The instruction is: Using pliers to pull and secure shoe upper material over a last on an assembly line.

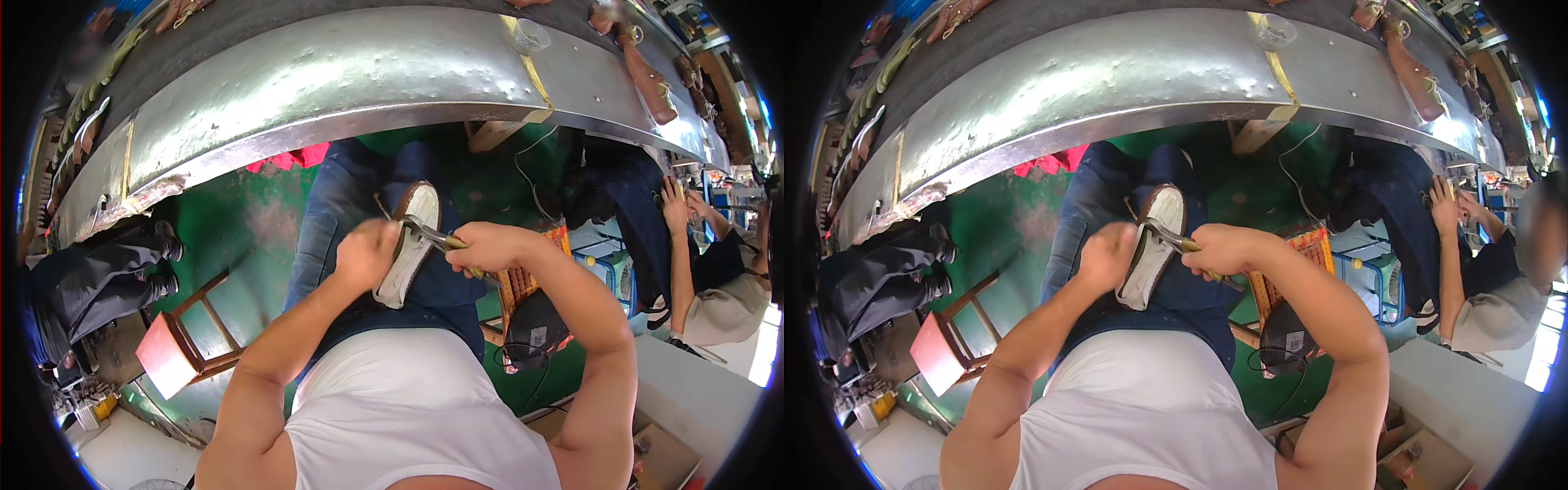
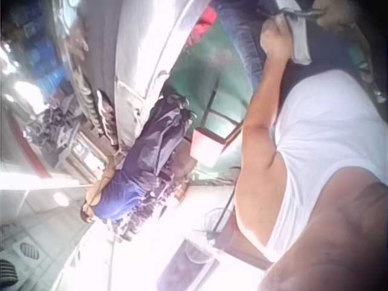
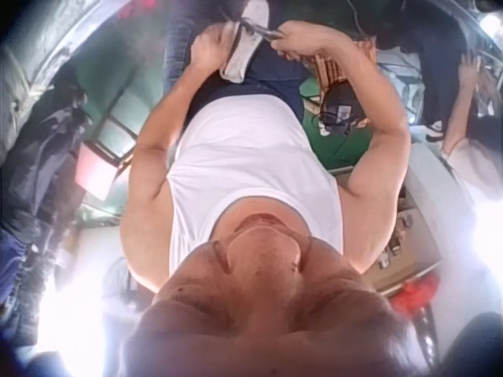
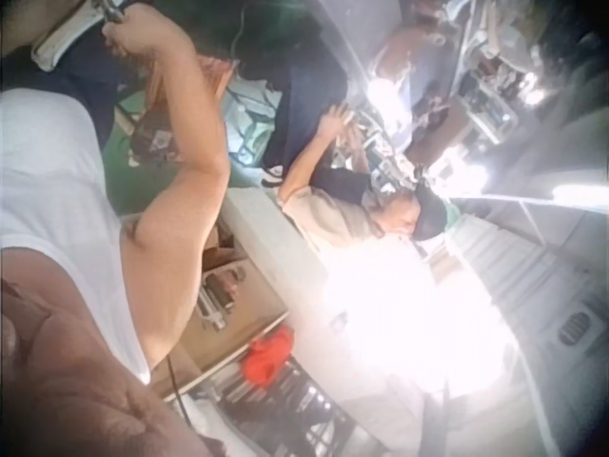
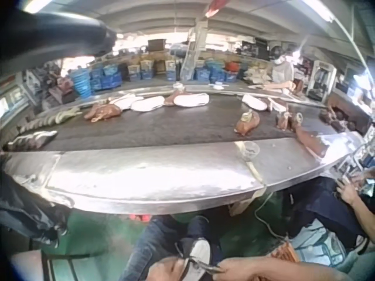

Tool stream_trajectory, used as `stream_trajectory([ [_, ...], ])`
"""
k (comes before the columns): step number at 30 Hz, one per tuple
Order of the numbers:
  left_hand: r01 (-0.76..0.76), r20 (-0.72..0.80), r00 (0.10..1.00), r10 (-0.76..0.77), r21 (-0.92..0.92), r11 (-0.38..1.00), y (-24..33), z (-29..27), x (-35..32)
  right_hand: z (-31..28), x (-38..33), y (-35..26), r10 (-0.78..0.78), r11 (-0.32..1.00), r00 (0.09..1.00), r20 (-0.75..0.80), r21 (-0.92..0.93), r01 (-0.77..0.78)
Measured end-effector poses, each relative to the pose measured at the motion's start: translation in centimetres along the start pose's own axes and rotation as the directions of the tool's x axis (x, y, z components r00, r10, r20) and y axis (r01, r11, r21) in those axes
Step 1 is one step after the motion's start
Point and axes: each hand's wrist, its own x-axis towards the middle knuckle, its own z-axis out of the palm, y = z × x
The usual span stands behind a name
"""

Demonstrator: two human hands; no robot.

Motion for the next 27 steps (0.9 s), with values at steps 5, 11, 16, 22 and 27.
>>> stream_trajectory([
  [5,0.568,0.529,0.816,-0.233,-0.808,0.155,-4.8,3.7,1.1,1.7,2.7,0.3,-0.215,0.874,0.944,-0.250,-0.481,0.071],
  [11,0.539,0.521,0.838,-0.161,-0.837,0.092,-4.5,2.7,1.3,5.9,4.9,3.3,-0.354,0.913,0.820,-0.449,-0.356,0.199],
  [16,0.541,0.506,0.838,-0.205,-0.823,0.176,-4.8,3.6,1.6,8.3,6.5,4.2,-0.075,0.974,0.922,-0.381,0.171,0.150],
  [22,0.532,0.479,0.843,-0.245,-0.807,0.256,-3.7,3.3,2.1,7.9,7.3,7.5,-0.163,0.657,0.967,-0.198,0.710,0.256],
  [27,0.517,0.441,0.856,-0.271,-0.730,0.446,-2.9,3.4,2.5,3.7,6.2,10.1,-0.290,0.652,0.952,0.096,0.748,0.123],
])
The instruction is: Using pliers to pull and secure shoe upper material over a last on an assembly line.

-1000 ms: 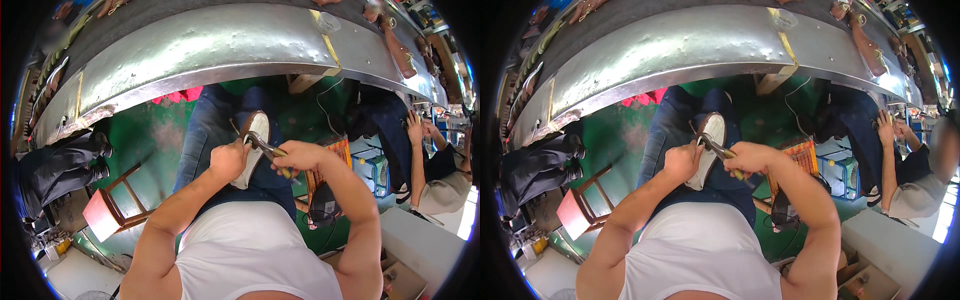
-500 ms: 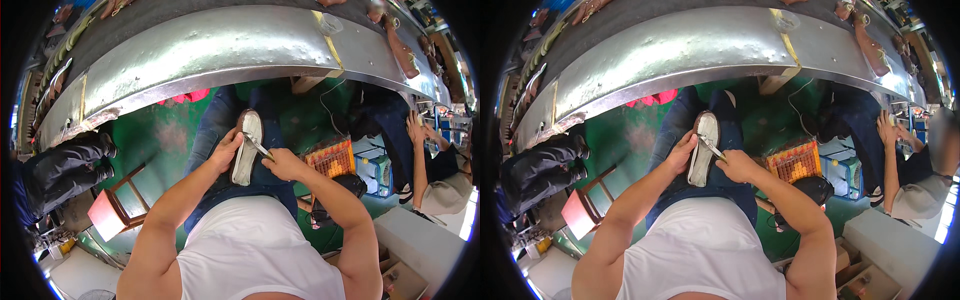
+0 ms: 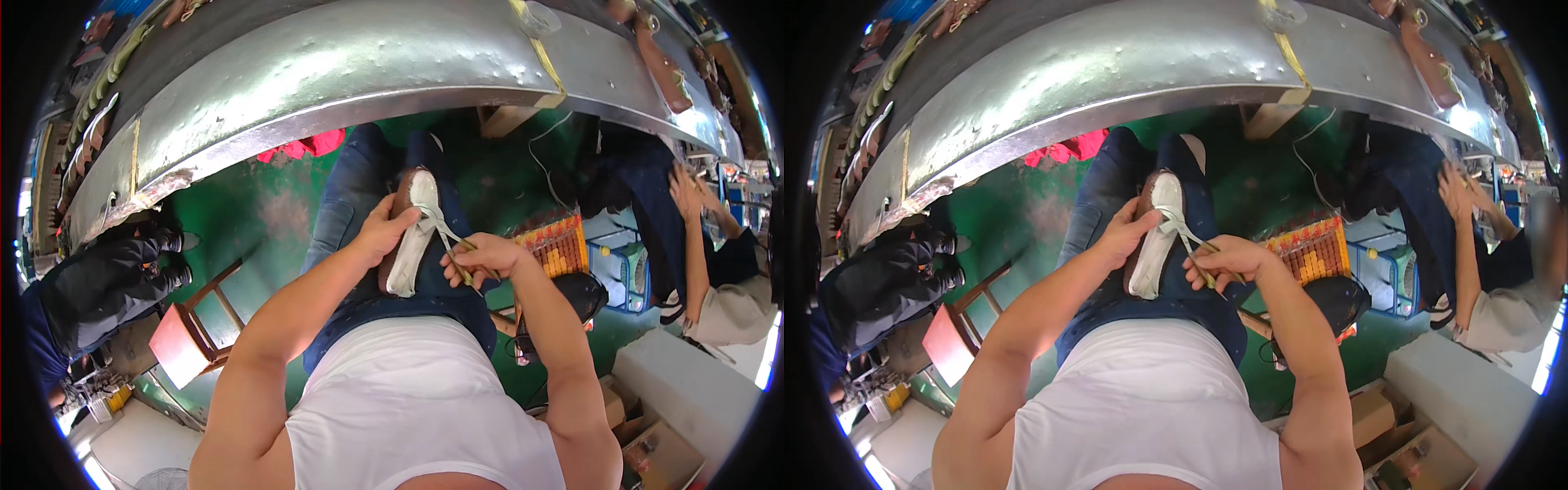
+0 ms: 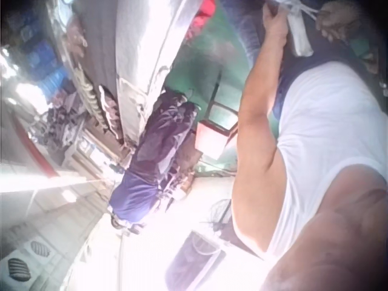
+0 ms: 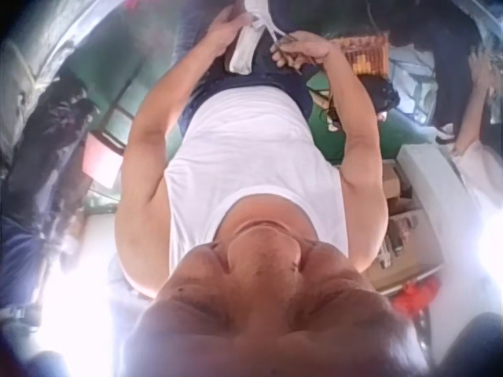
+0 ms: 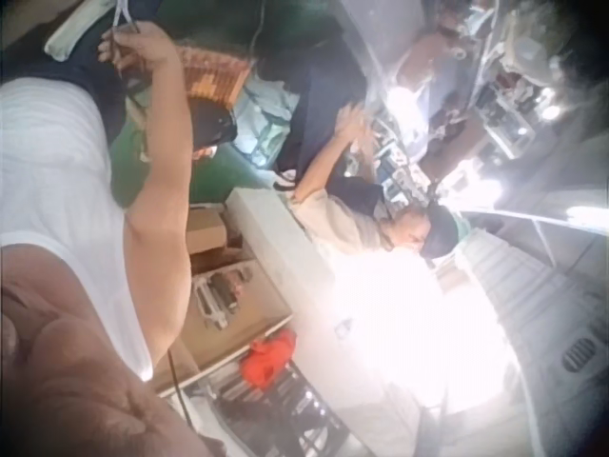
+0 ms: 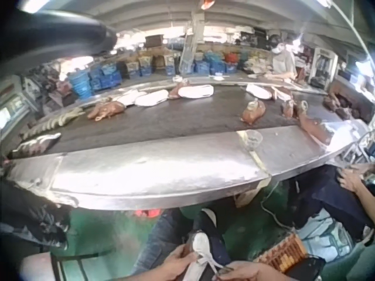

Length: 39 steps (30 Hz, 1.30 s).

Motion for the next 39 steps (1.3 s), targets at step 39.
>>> stream_trajectory([
  [39,0.317,0.113,0.939,-0.324,0.077,0.945,4.2,-0.6,0.4,5.3,-1.0,0.3,-0.598,0.070,0.792,-0.122,-0.992,-0.101],
])
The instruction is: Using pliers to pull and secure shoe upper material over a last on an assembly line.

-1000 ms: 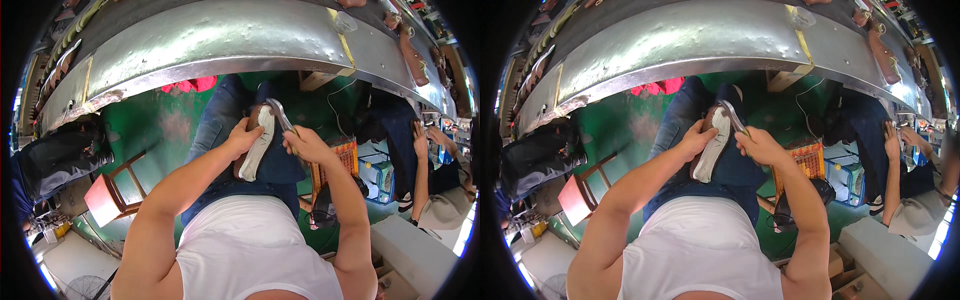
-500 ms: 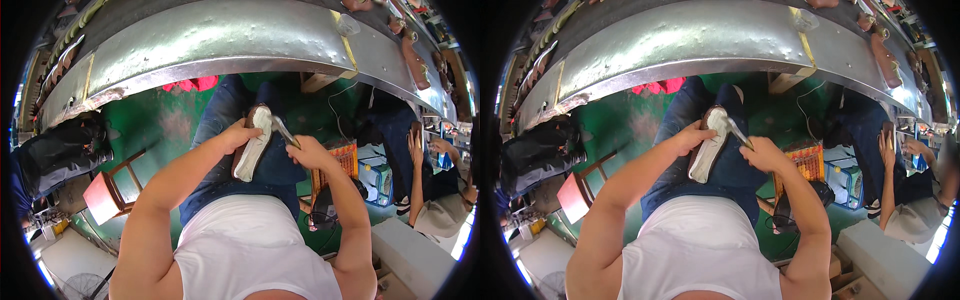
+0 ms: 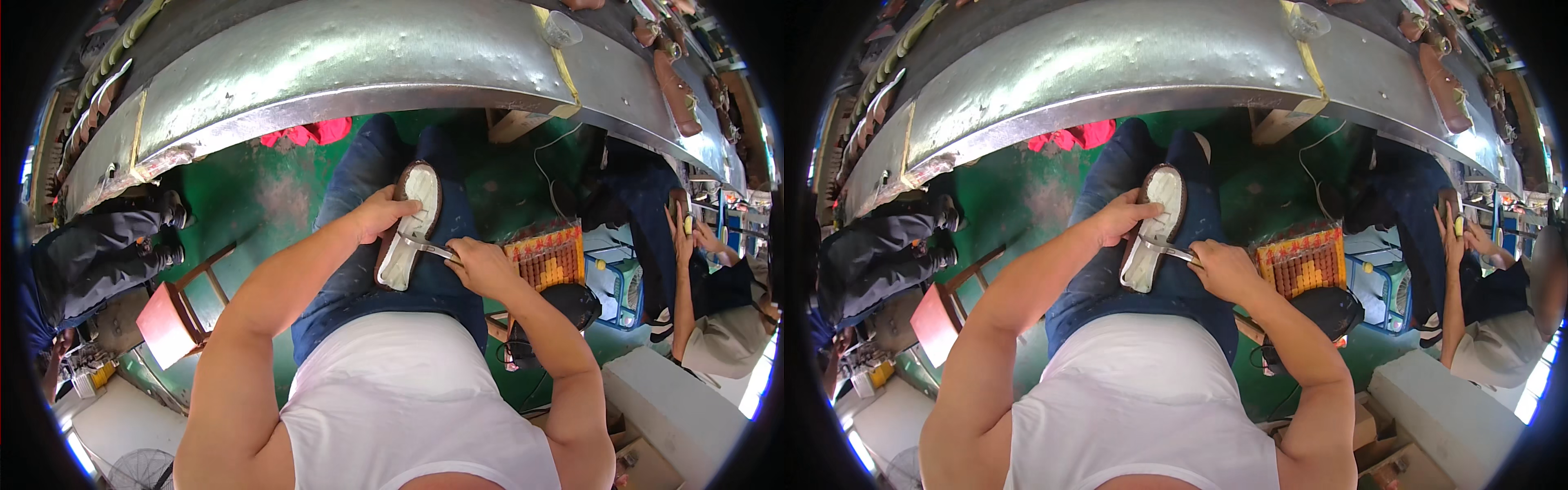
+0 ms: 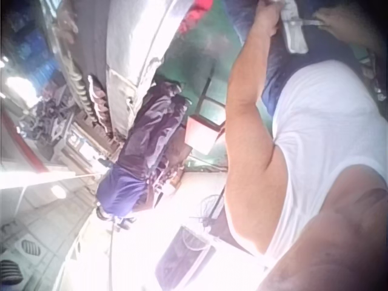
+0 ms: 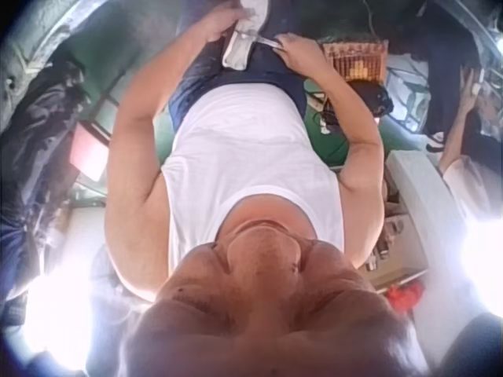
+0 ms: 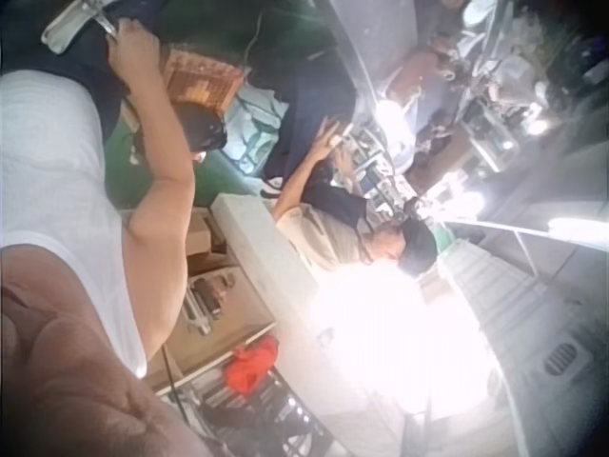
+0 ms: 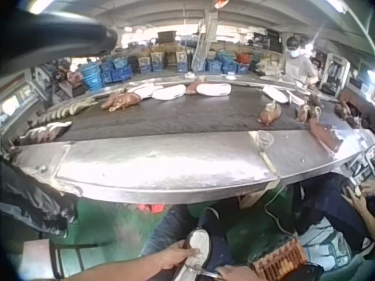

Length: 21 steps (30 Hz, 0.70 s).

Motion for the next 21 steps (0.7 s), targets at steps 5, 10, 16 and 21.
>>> stream_trajectory([
  [5,-0.120,-0.081,0.987,0.140,0.220,0.968,-2.4,0.3,1.1,0.9,-2.1,1.1,0.089,0.995,0.996,0.014,0.048,-0.090],
  [10,-0.346,0.080,0.938,0.338,0.142,0.927,-4.8,1.0,-1.6,0.8,-2.8,1.2,0.160,0.981,0.978,0.131,0.091,-0.173],
  [16,-0.536,-0.079,0.841,0.535,0.018,0.844,-6.9,2.0,0.4,0.4,-4.1,-1.5,0.155,0.984,0.986,0.066,-0.099,-0.149],
  [21,-0.545,-0.104,0.830,0.548,0.061,0.836,-7.2,1.9,0.6,1.1,-4.8,-2.2,-0.031,0.961,0.998,0.058,-0.274,0.045],
])
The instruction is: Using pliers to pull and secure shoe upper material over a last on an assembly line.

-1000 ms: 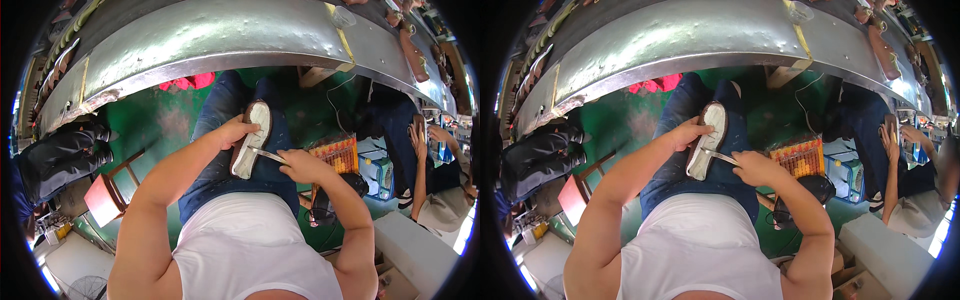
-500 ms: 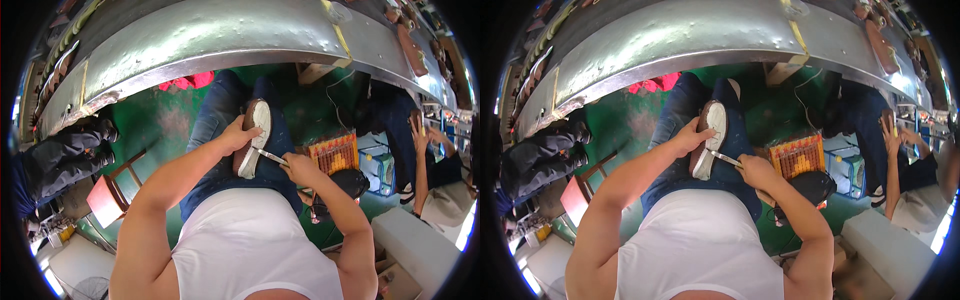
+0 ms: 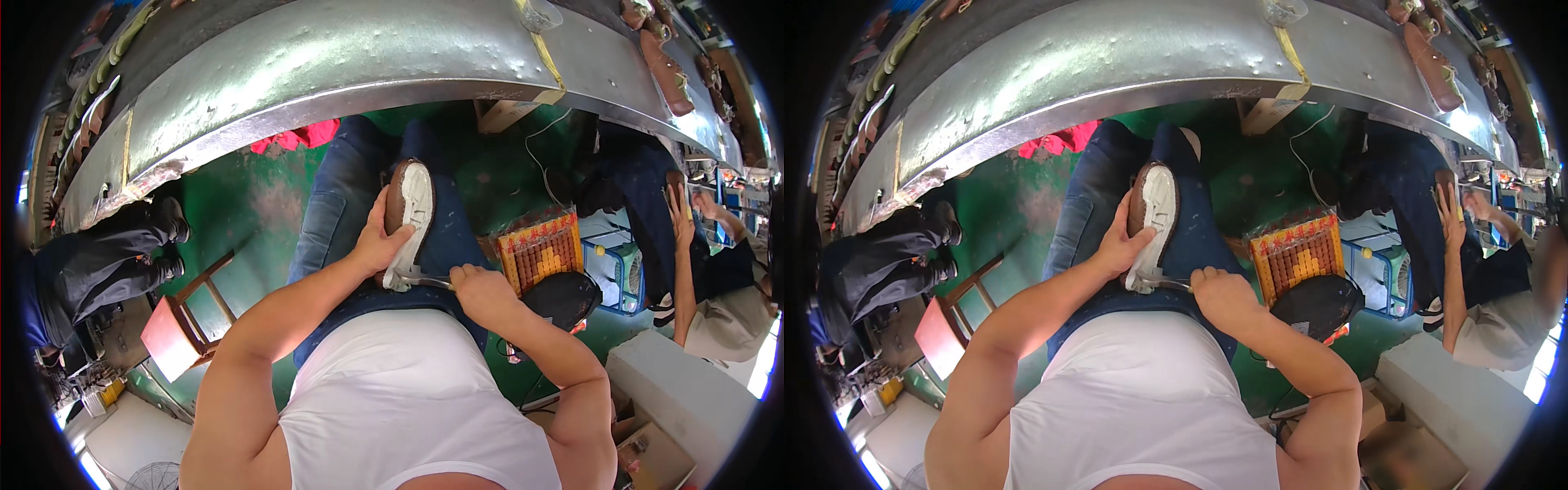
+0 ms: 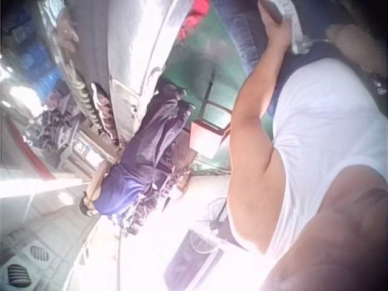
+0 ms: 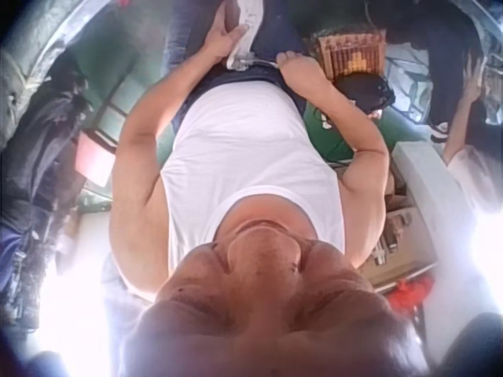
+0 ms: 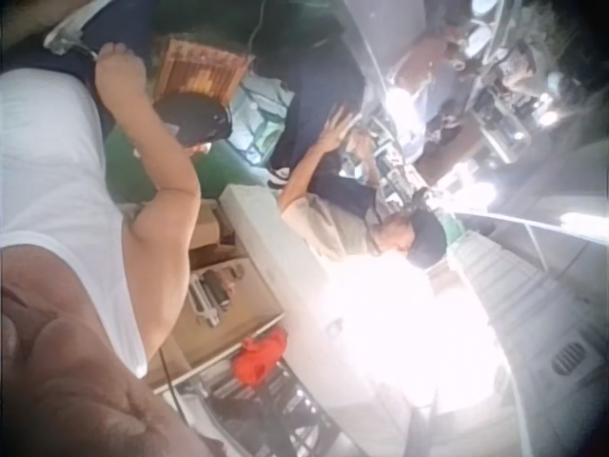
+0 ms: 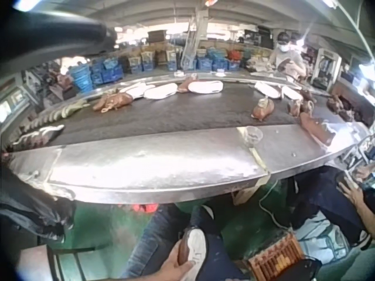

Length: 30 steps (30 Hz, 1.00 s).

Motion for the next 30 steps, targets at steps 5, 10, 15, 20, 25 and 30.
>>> stream_trajectory([
  [5,0.033,0.022,0.999,-0.034,0.076,0.997,0.7,-0.2,0.0,-0.3,0.8,-0.4,0.045,0.997,0.998,-0.033,0.058,-0.043],
  [10,0.124,0.064,0.990,-0.124,-0.004,0.992,1.3,-1.1,-0.1,-0.7,-0.7,0.2,0.039,0.990,0.998,0.048,0.132,-0.045],
  [15,0.161,0.091,0.983,-0.160,0.003,0.987,1.8,-1.5,-0.2,-1.1,-2.5,0.4,0.109,0.963,0.992,0.066,0.239,-0.122],
  [20,0.206,0.149,0.967,-0.207,0.019,0.978,2.1,-0.8,-0.2,0.2,0.4,0.4,-0.013,0.998,0.983,-0.184,0.065,0.025],
  [25,0.074,0.099,0.991,-0.094,0.188,0.979,0.3,-1.1,-0.2,-0.6,0.8,0.3,0.036,0.998,0.999,0.039,0.041,-0.038],
  [30,0.093,0.207,0.956,-0.209,0.463,0.882,0.7,-2.3,-4.2,0.0,1.1,1.9,0.157,0.964,0.968,0.197,0.184,-0.194],
])
